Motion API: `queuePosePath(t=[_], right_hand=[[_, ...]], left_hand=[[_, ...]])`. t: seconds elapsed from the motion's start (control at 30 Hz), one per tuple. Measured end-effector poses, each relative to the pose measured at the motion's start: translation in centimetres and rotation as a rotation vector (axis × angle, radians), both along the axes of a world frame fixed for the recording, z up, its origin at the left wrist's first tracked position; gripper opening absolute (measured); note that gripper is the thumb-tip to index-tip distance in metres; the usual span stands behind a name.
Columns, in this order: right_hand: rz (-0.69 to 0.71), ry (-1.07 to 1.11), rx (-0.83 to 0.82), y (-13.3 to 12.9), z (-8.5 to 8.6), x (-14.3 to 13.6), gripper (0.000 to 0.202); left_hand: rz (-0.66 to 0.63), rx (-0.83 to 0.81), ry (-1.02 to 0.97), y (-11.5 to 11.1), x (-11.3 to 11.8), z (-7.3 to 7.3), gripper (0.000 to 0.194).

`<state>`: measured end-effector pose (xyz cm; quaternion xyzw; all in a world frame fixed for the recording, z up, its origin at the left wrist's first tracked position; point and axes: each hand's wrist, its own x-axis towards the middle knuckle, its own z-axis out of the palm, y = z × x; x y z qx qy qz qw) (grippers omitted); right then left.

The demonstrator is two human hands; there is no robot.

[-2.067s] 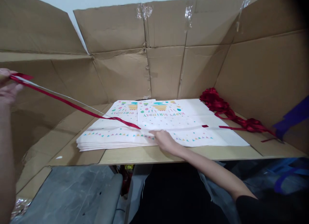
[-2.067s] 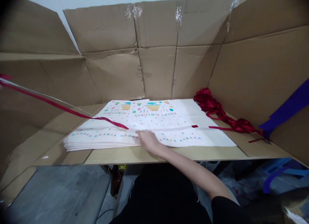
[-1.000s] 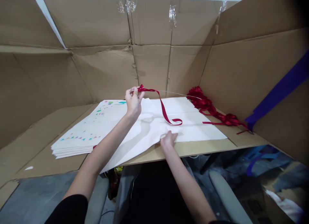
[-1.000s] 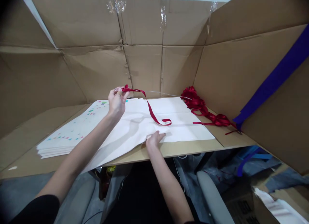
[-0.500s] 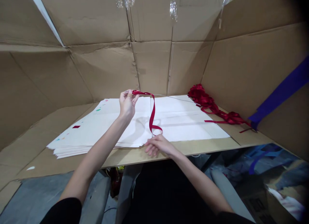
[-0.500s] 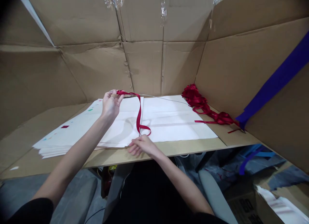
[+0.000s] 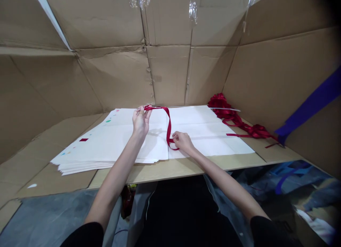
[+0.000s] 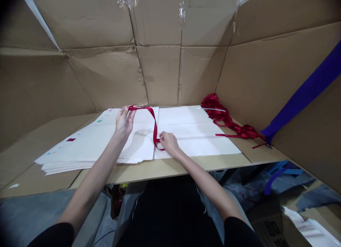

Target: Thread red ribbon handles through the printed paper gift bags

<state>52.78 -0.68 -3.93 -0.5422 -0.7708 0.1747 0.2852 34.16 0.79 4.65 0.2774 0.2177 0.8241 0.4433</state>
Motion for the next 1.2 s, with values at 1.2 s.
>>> queuePosePath(t=[1.2], right_hand=[[0.24, 0.998, -0.58, 6.5, -3.1, 7.2, 0.024]], left_hand=[[0.351, -0.145, 0.124, -1.9, -13.4, -3.3, 0.009]])
